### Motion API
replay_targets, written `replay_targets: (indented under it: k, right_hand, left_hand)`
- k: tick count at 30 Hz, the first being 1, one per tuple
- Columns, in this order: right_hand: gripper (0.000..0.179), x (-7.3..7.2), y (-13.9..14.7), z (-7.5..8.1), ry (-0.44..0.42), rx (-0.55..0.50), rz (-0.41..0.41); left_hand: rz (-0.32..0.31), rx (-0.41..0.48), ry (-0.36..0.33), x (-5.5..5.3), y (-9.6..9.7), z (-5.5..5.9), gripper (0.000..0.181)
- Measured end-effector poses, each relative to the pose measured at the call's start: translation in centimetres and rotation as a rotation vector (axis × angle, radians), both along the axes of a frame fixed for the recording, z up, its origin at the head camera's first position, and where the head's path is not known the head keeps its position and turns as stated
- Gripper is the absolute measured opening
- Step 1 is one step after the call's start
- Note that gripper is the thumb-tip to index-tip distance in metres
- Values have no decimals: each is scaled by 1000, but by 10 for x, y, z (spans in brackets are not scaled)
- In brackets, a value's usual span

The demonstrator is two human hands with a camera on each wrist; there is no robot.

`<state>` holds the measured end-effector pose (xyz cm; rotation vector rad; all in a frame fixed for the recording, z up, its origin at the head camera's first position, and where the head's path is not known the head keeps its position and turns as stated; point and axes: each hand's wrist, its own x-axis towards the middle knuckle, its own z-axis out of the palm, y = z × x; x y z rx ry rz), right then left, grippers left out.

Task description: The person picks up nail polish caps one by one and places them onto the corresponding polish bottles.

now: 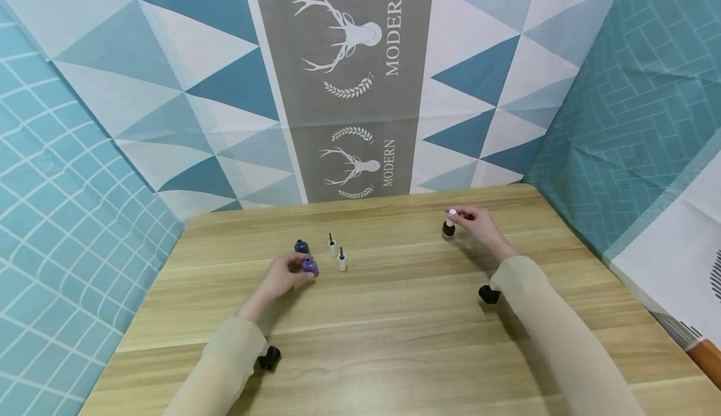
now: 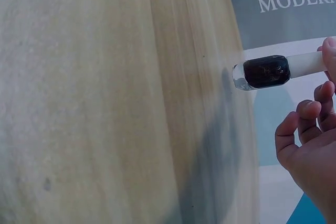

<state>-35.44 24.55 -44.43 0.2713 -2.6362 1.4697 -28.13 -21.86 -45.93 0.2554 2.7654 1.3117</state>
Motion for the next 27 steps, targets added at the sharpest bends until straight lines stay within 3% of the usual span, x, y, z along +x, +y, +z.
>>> replay_targets:
  k: [13, 27]
  right_hand:
    - [38, 2, -2, -4, -37, -14, -4]
    - [42, 7, 3, 7, 33, 24, 4]
  left_hand:
    - [97, -41, -4, -3, 5, -3, 39]
    - [96, -82, 2, -1, 7, -1, 35]
